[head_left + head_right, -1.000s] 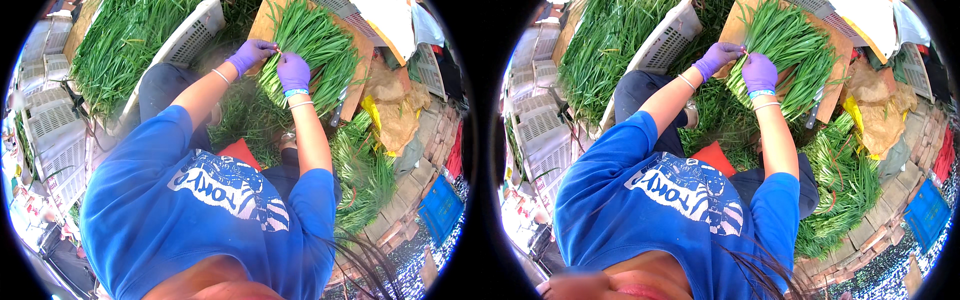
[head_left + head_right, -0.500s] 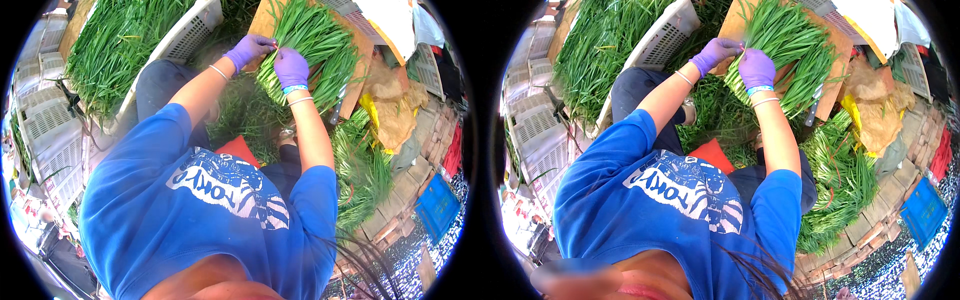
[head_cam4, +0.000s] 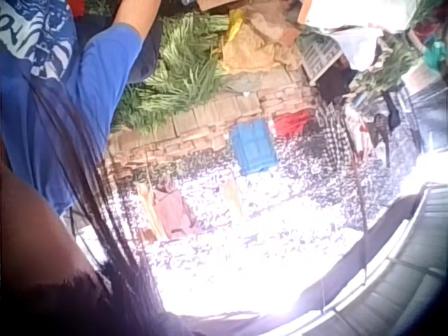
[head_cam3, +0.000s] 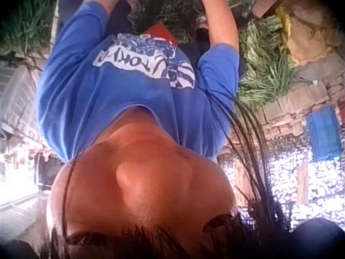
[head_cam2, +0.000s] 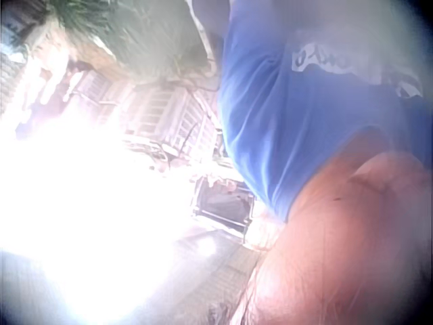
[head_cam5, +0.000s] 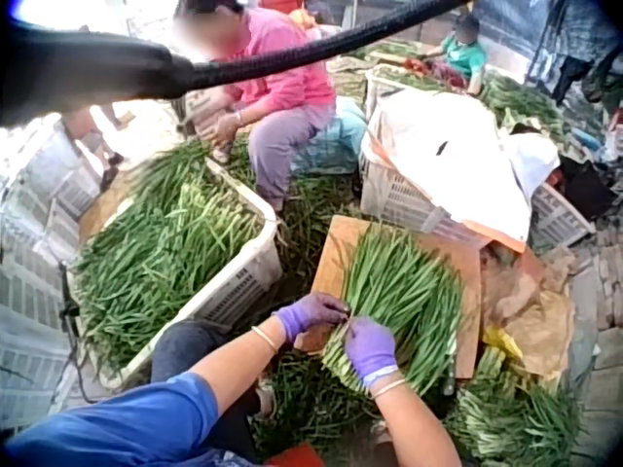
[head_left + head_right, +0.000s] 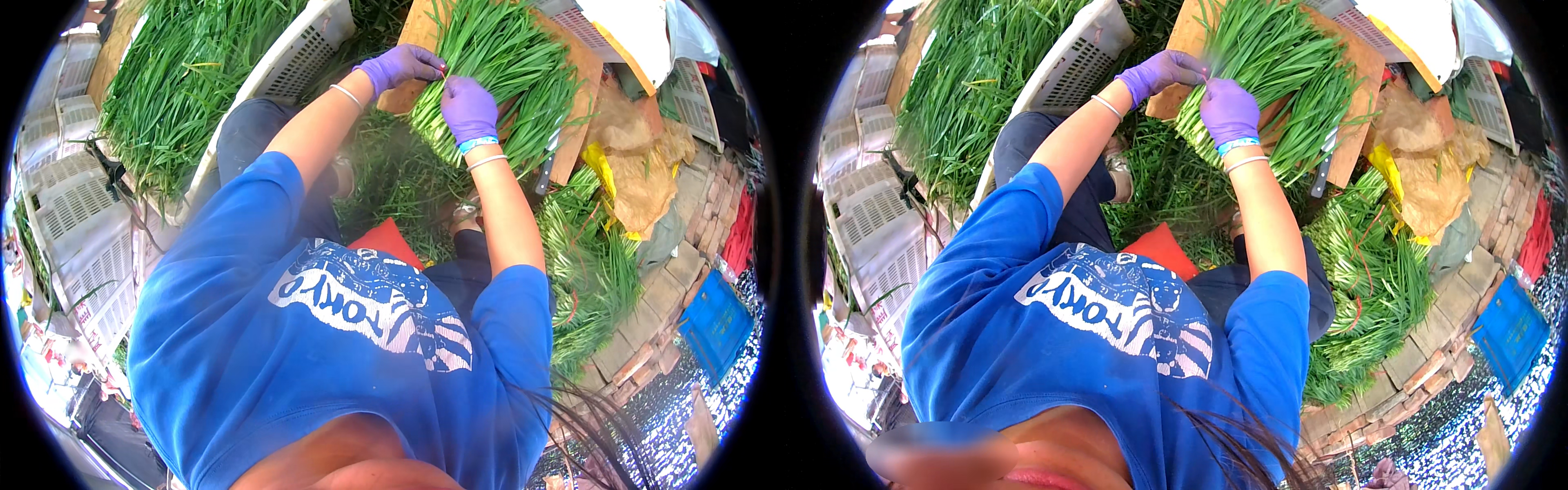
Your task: The person bundles green chives by hand, gathering a handful of stalks, aligning the ends on a wooden board, and securing them with a red tie.
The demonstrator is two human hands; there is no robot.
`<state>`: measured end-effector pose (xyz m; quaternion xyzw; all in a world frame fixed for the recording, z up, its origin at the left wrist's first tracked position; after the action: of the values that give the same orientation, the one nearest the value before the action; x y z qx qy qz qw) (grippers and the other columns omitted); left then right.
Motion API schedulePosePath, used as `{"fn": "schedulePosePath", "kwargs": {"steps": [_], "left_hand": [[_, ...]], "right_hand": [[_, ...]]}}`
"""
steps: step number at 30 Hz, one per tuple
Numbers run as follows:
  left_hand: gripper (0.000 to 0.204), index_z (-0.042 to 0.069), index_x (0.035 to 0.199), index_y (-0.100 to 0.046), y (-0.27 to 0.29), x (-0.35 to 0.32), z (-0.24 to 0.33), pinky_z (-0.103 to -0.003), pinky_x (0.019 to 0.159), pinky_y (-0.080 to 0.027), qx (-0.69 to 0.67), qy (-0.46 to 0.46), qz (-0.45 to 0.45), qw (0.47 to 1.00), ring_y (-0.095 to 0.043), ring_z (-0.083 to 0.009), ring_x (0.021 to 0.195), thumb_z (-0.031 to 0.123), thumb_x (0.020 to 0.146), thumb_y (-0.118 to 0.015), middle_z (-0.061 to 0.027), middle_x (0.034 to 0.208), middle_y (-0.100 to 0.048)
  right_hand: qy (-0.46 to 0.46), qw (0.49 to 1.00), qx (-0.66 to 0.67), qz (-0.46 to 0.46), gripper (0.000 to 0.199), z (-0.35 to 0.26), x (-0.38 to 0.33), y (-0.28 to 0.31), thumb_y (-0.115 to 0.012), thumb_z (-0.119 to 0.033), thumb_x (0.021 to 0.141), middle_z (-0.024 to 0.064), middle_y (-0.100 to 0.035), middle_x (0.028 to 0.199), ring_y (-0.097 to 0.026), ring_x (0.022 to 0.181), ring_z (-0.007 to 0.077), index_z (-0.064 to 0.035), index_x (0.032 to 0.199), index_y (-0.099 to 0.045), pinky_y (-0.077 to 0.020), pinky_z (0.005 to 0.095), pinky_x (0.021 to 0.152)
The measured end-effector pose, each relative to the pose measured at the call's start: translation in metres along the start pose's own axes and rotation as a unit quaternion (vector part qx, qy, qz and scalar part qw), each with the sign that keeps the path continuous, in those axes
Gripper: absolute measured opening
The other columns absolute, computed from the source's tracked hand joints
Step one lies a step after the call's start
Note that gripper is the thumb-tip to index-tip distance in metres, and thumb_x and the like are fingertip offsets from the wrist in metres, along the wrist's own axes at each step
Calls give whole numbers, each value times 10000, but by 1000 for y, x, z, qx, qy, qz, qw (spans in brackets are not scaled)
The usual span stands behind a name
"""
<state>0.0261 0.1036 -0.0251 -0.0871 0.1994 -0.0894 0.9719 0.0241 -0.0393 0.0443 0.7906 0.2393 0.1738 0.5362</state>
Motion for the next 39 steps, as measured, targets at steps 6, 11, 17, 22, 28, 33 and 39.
{"fn": "schedulePosePath", "kwargs": {"steps": [6, 11, 17, 22, 28, 33, 39], "left_hand": [[189, 10, 828, -652, -8, -9, 10, -230, 742, -450, 107, -25, 73, 991, -578, -94, 731, 156, 708, -664, -43, 795, -640], [240, 7, 787, -649, -15, -13, 10, -228, 663, -462, 145, -32, 172, 974, -566, -89, 631, 237, 721, -650, -40, 702, -635], [338, -7, 767, -633, -26, -2, 3, -273, 665, -463, 231, -70, 292, 925, -590, -162, 636, 326, 717, -600, -117, 687, -625], [298, -3, 776, -627, -26, 0, 1, -290, 690, -461, 208, -47, 287, 934, -597, -199, 689, 281, 712, -563, -141, 737, -624], [186, -14, 842, -620, -21, -9, -6, -231, 731, -453, -7, -22, 175, 984, -562, -119, 771, -55, 723, -483, -71, 861, -619], [169, 13, 868, -619, -17, -14, -11, -228, 698, -430, -14, -29, 135, 990, -523, -85, 740, -6, 707, -571, -18, 819, -604], [267, -6, 938, -612, -20, -16, -9, -237, 801, -415, -31, -42, 121, 991, -556, -112, 833, 70, 688, -668, -58, 906, -618]], "right_hand": [[-21, 999, 18, 25, 178, 7, -1, -7, -484, -209, 758, 146, -588, 782, -578, 675, 319, -97, 805, -615, -472, 407, 605], [-29, 999, 31, 31, 166, 4, 0, -7, -486, -204, 738, 157, -580, 780, -568, 689, 337, -85, 764, -598, -468, 411, 612], [-42, 997, 30, 54, 145, 1, 1, -9, -479, -187, 721, 154, -577, 760, -567, 688, 338, -86, 729, -583, -465, 413, 612], [-41, 996, 32, 75, 140, -1, 1, -9, -484, -182, 712, 150, -580, 759, -570, 690, 334, -85, 722, -585, -466, 412, 616], [-51, 998, 29, 39, 181, -1, 1, -5, -470, -181, 740, 166, -587, 763, -577, 677, 331, -80, 765, -618, -468, 416, 606], [-44, 998, 22, 38, 182, 1, 1, -5, -469, -183, 747, 168, -583, 735, -574, 651, 335, -75, 746, -616, -465, 430, 582], [-41, 998, 18, 47, 170, 2, -1, -5, -472, -185, 752, 155, -584, 752, -573, 675, 327, -71, 747, -598, -465, 418, 599]]}}
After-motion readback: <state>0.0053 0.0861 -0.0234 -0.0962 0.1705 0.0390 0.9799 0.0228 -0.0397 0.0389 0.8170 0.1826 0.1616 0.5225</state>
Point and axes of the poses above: each hand's wrist, its own x-axis towards the middle knuckle, its own y-axis out of the back of the hand, z = x × y, the point moved 3 cm from there along x, towards the middle knuckle
